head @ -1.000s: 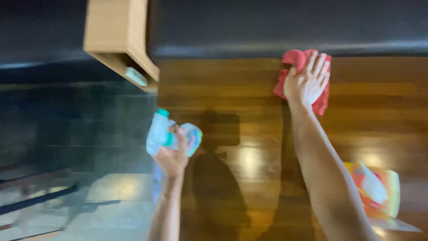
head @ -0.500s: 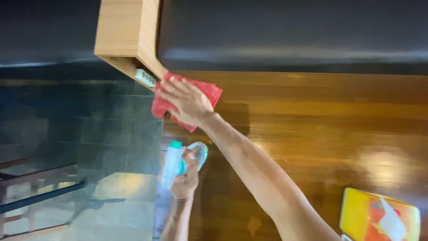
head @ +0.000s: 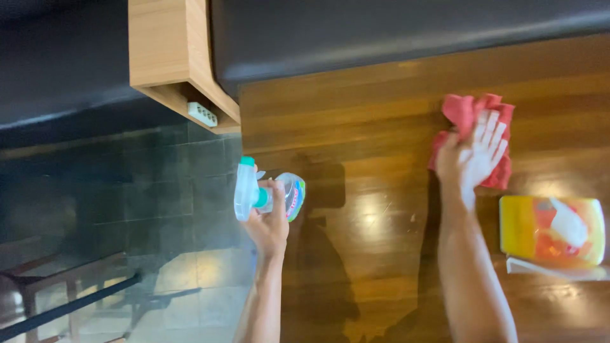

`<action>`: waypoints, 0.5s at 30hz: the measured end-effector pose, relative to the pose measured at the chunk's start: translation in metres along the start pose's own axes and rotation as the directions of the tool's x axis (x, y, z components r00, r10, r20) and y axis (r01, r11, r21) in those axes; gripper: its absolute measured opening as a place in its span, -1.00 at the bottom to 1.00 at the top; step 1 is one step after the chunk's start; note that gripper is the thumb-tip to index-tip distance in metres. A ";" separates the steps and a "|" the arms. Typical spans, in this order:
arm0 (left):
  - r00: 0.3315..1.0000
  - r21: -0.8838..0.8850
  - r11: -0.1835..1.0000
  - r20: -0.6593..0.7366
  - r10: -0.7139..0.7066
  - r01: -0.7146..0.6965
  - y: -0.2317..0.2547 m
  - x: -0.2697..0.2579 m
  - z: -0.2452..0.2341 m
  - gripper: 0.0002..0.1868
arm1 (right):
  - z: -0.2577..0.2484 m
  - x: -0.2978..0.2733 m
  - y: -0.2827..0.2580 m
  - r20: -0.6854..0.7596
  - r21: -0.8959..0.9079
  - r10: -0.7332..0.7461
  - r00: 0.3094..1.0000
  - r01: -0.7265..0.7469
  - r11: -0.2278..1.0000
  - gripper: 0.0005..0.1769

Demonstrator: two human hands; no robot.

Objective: Wiping down wooden tables and rearranging condiment holders in a commercial dining area.

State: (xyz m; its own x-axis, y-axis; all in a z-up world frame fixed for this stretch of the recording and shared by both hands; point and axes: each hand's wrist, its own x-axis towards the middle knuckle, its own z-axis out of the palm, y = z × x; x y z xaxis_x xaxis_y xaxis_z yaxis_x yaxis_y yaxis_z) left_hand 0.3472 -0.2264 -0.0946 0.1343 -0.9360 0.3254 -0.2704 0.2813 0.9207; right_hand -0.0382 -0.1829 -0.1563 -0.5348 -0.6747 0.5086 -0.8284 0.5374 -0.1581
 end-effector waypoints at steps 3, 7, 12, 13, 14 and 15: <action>0.988 -0.180 0.972 -0.013 -0.156 0.151 0.023 0.006 -0.034 -0.44 | -0.043 -0.040 -0.104 0.125 0.034 -0.091 0.988 0.088 0.996 -0.29; 0.990 -0.083 0.992 -0.101 -0.099 0.091 0.031 0.015 -0.078 -0.40 | -0.148 -0.149 -0.243 0.369 0.368 -0.432 0.823 0.297 0.881 -0.20; 0.985 -0.207 0.964 -0.023 -0.174 0.165 0.033 0.000 -0.094 -0.40 | -0.198 -0.226 -0.227 0.364 0.721 -0.731 0.577 0.323 0.613 -0.28; 0.979 -0.224 0.953 0.053 -0.198 0.205 0.030 -0.008 -0.091 -0.44 | -0.203 -0.226 -0.206 0.401 0.676 -0.743 0.536 0.375 0.635 -0.22; 0.967 -0.238 0.940 0.130 -0.219 0.245 0.027 -0.017 -0.088 -0.48 | -0.208 -0.227 -0.183 0.440 0.630 -0.750 0.494 0.426 0.650 -0.17; 0.965 -0.242 0.937 0.142 -0.221 0.251 0.027 -0.024 -0.084 -0.48 | -0.206 -0.216 -0.154 0.449 0.622 -0.741 0.499 0.421 0.660 -0.17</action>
State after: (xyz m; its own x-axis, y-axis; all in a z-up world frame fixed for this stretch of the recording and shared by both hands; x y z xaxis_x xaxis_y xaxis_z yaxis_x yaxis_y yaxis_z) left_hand 0.4169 -0.1783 -0.0597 0.0535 -0.9954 0.0797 0.0109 0.0804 0.9967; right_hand 0.2392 -0.0157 -0.0672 0.2719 -0.9623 -0.0086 -0.8760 -0.2438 -0.4163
